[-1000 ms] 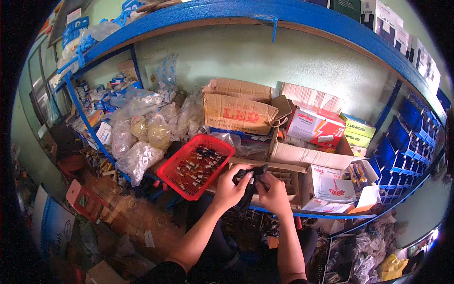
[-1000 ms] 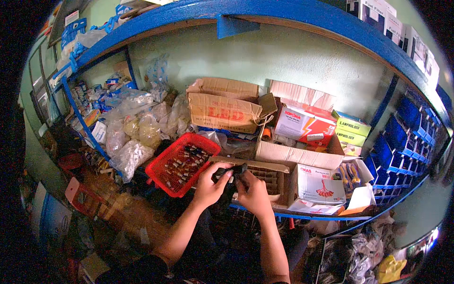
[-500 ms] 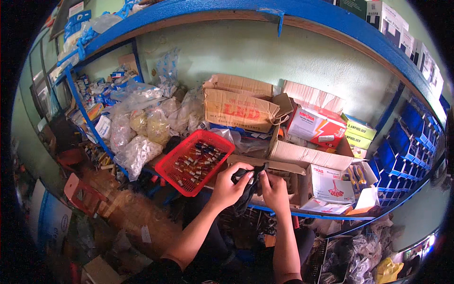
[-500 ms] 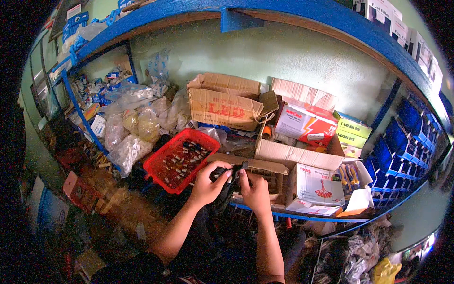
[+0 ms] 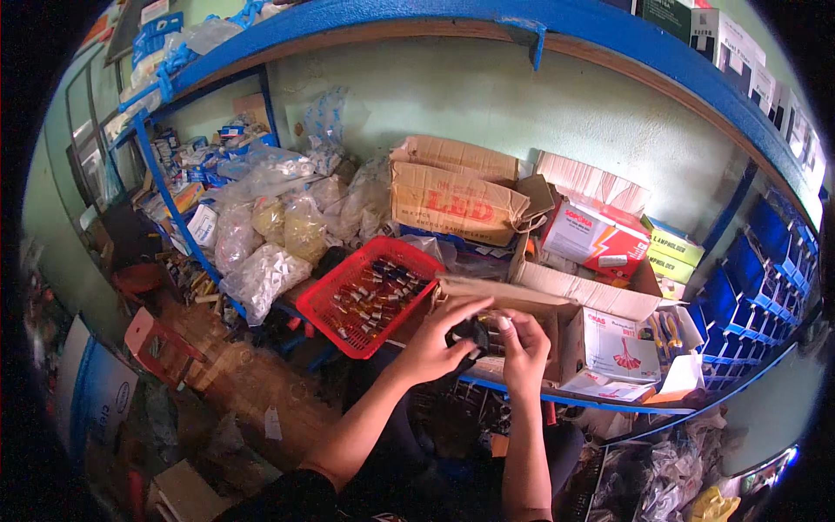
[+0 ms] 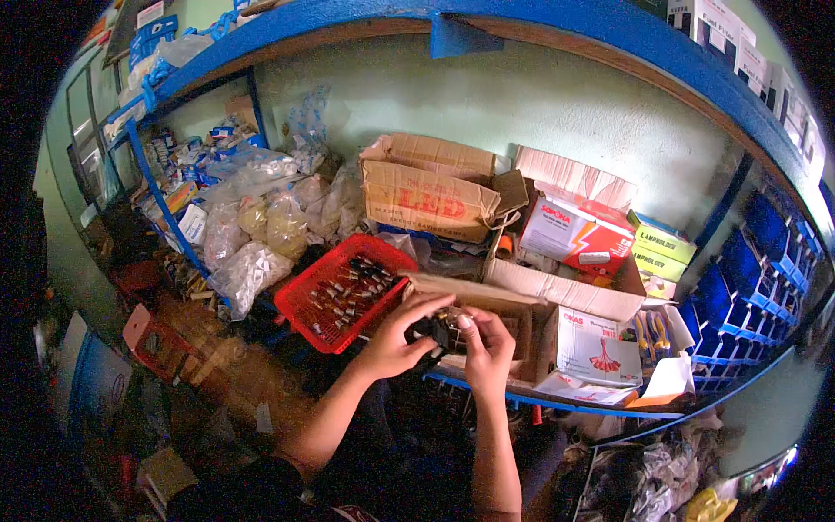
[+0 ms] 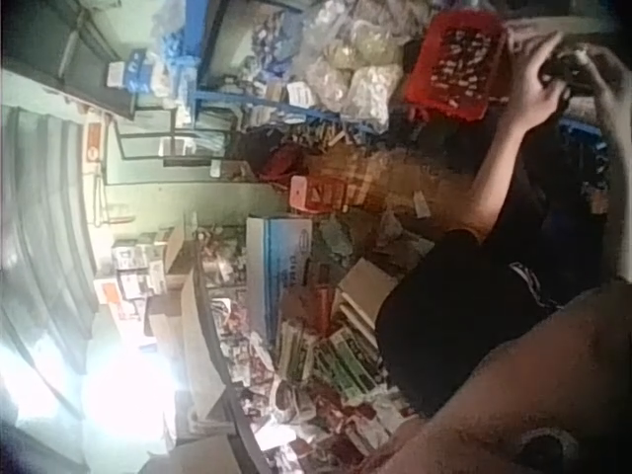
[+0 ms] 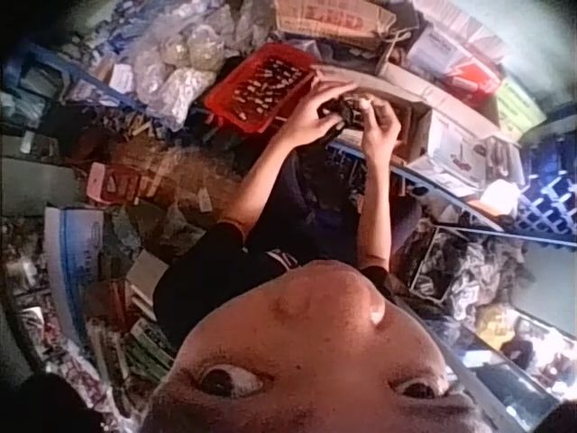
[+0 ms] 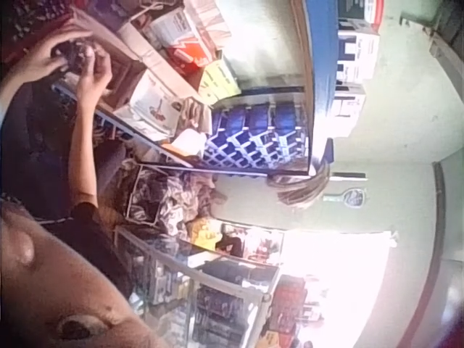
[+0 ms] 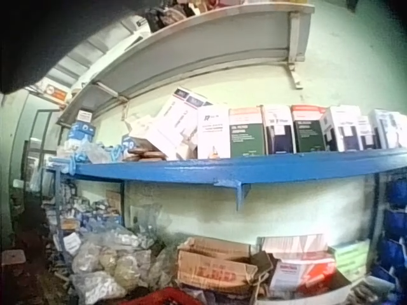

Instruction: Assembling small hardware components by inserting them into a black housing while seated at a workbench in a storage area.

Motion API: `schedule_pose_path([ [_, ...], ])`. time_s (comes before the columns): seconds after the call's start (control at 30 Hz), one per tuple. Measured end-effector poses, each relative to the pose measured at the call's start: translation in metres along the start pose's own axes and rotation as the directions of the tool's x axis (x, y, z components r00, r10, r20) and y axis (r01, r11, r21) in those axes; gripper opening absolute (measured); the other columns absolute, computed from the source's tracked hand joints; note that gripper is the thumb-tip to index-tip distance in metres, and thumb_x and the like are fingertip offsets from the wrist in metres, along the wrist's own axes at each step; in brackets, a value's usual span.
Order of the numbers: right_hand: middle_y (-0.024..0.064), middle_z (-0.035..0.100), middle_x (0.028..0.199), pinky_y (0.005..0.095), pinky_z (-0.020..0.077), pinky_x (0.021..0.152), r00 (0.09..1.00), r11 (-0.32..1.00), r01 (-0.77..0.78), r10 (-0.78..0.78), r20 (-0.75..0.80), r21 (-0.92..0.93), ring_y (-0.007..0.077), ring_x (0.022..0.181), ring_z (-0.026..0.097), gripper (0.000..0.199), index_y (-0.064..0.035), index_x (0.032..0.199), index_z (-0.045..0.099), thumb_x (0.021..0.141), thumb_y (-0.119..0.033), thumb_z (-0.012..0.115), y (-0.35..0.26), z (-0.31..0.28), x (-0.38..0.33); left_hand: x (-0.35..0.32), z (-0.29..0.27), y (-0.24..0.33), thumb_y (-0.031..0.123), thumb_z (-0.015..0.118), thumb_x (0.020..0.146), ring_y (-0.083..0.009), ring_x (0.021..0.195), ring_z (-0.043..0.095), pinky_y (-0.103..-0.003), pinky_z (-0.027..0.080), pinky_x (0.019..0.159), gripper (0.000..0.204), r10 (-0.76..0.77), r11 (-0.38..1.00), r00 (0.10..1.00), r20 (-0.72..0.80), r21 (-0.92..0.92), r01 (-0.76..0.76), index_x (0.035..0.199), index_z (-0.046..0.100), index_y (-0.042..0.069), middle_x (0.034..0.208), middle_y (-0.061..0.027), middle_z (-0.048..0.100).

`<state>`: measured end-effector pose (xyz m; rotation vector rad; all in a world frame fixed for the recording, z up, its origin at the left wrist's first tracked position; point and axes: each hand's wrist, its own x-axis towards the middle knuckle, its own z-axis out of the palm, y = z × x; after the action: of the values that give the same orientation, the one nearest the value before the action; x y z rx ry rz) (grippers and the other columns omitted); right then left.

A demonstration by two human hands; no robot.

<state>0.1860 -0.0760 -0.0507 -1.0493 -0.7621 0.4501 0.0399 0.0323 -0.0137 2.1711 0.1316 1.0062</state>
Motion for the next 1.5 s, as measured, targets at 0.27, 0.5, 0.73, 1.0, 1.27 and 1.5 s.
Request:
schedule_pose_path([
  [0.27, -0.0015, 0.07, 0.091, 0.0214, 0.0445, 0.073, 0.996, 0.984, -0.046, 0.058, 0.068, -0.173, 0.0038, 0.084, 0.054, 0.023, 0.0023, 0.112, 0.074, 0.108, -0.019, 0.066, 0.0, 0.005, 0.003, -0.002, 0.012, -0.01, -0.004, 0.072, 0.087, -0.0288, 0.123, 0.065, -0.039, 0.048, 0.109, 0.041, -0.023, 0.996, 0.997, -0.075, -0.084, 0.016, 0.127, 0.066, 0.002, 0.128, -0.0146, 0.069],
  [0.5, 0.0004, 0.061, 0.093, 0.0256, 0.0428, 0.079, 0.941, 0.964, -0.004, 0.093, 0.327, -0.265, 0.0074, 0.088, 0.047, 0.034, 0.0007, 0.124, 0.068, 0.114, -0.028, 0.053, -0.017, 0.001, 0.005, -0.002, 0.014, -0.013, -0.008, 0.068, 0.087, -0.024, 0.12, 0.066, -0.037, 0.049, 0.106, 0.04, -0.107, 0.993, 0.982, -0.159, -0.065, 0.097, 0.126, 0.063, 0.002, 0.123, -0.0114, 0.069],
  [0.73, 0.0206, 0.064, 0.142, 0.038, 0.0437, 0.113, 0.853, 0.934, 0.183, 0.004, 0.522, -0.306, 0.0252, 0.133, 0.059, 0.059, 0.0016, 0.144, 0.06, 0.095, -0.024, 0.082, -0.012, -0.009, 0.011, -0.004, 0.018, -0.022, -0.002, 0.065, 0.09, -0.024, 0.129, 0.06, -0.037, 0.045, 0.112, 0.044, -0.259, 0.902, 0.962, -0.087, -0.377, 0.209, 0.132, 0.056, 0.003, 0.137, -0.0115, 0.062],
  [1.0, 0.0149, 0.072, 0.133, 0.0352, 0.0448, 0.111, 0.868, 0.947, 0.153, 0.008, 0.496, -0.283, 0.0188, 0.125, 0.063, 0.048, 0.0015, 0.135, 0.069, 0.092, -0.012, 0.083, -0.01, -0.005, 0.017, -0.004, 0.008, -0.022, 0.015, 0.054, 0.105, -0.0221, 0.135, 0.055, -0.039, 0.039, 0.117, 0.032, -0.284, 0.861, 0.957, 0.06, -0.424, 0.282, 0.134, 0.057, 0.003, 0.139, -0.0119, 0.062],
  [1.27, 0.0167, 0.075, 0.125, 0.0357, 0.0509, 0.103, 0.908, 0.894, 0.195, -0.009, 0.419, -0.404, 0.0243, 0.115, 0.07, 0.042, 0.0004, 0.131, 0.071, 0.089, -0.002, 0.076, -0.01, -0.001, 0.019, -0.007, 0.001, -0.025, 0.005, 0.068, 0.097, -0.0225, 0.128, 0.061, -0.037, 0.045, 0.112, 0.026, -0.319, 0.921, 0.946, -0.055, -0.254, 0.296, 0.123, 0.067, 0.001, 0.131, -0.0099, 0.07],
  [1.5, 0.0207, 0.073, 0.118, 0.0382, 0.0529, 0.101, 0.931, 0.845, 0.258, -0.089, 0.353, -0.469, 0.0347, 0.113, 0.071, 0.046, -0.0009, 0.13, 0.072, 0.083, 0.0, 0.072, -0.012, 0.012, 0.013, -0.005, -0.017, -0.001, 0.001, 0.075, 0.087, -0.0363, 0.111, 0.065, -0.043, 0.051, 0.098, 0.033, -0.008, 0.963, 0.978, -0.208, 0.263, 0.063, 0.119, 0.067, 0.004, 0.111, -0.015, 0.069],
])
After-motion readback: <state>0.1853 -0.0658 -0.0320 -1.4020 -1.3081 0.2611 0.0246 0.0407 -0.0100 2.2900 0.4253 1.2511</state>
